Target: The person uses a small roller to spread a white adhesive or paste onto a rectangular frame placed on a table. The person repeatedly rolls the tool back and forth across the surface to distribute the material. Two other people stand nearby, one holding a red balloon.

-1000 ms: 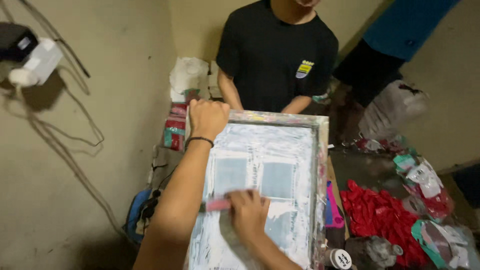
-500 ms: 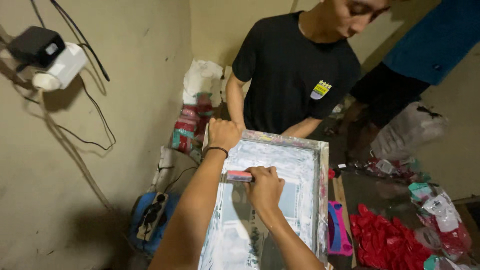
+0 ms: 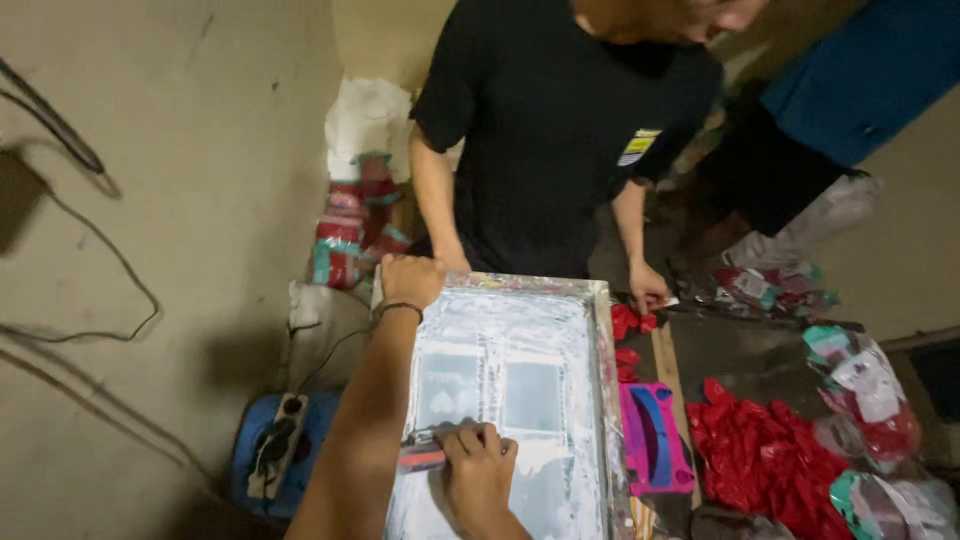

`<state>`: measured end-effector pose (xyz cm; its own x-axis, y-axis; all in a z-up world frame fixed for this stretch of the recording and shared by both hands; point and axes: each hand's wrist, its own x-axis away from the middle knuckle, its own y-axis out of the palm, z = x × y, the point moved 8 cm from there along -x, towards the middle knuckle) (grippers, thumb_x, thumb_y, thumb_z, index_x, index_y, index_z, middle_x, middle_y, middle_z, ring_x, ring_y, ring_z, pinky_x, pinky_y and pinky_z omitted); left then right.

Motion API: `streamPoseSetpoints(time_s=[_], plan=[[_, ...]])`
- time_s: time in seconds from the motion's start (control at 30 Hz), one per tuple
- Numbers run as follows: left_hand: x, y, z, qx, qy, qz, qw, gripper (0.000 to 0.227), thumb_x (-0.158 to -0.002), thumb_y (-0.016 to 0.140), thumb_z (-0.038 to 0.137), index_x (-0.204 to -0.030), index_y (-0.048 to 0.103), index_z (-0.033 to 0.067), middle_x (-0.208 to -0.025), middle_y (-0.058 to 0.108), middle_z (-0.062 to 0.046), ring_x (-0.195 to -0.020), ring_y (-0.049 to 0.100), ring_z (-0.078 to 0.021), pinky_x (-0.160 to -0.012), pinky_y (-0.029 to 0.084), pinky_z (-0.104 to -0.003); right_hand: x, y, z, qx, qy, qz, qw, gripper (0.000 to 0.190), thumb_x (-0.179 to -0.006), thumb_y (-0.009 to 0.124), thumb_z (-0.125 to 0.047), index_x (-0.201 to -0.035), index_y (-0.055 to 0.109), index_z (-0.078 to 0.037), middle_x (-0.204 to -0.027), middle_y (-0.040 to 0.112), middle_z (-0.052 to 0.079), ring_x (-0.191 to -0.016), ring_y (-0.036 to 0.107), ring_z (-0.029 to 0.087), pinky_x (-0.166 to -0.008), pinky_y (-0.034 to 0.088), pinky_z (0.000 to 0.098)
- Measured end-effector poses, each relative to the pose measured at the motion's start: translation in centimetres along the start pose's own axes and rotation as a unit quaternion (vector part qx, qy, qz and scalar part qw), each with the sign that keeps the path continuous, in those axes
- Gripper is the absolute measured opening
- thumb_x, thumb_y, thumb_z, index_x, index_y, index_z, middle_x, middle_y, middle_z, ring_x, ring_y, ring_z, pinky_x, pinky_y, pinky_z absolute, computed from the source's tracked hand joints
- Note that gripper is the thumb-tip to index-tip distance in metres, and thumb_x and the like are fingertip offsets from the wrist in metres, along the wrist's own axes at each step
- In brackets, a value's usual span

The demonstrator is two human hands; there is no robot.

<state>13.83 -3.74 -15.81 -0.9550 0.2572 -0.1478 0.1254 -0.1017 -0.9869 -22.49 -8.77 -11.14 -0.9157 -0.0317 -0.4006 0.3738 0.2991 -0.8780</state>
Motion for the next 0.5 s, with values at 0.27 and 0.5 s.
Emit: streamPoseSetpoints(time_s=[0.27, 0.5], plan=[[2.5, -11.7, 0.4, -0.028, 0.025, 0.169, 0.985, 0.047, -0.100, 0.048, 0.043, -0.073, 0.082, 0.0239, -0.078, 0.080, -0.007, -0.079, 0.078, -0.0319, -0.080, 0.045, -0.051, 3.2, -9.6, 2.5, -0.103, 0.060, 0.157, 0.980, 0.051, -0.062, 0.071, -0.028, -0.111, 0.082, -0.033, -0.111, 0.083, -0.017, -0.102, 0.065, 0.021, -0.084, 0.040, 0.0416], [8.0, -22.2, 1.3, 0.000, 0.079, 0.392, 0.917, 0.043, -0.097, 0.059, 0.028, -0.058, 0.073, 0.0156, -0.061, 0.069, -0.010, -0.056, 0.064, -0.0344, -0.068, 0.042, -0.051, 5.7, -15.9, 8.1, -0.125, 0.201, 0.134, 0.962, 0.040, -0.064, 0.090, -0.016, -0.103, 0.087, -0.025, -0.102, 0.085, -0.007, -0.099, 0.068, 0.022, -0.080, 0.056, 0.0370]])
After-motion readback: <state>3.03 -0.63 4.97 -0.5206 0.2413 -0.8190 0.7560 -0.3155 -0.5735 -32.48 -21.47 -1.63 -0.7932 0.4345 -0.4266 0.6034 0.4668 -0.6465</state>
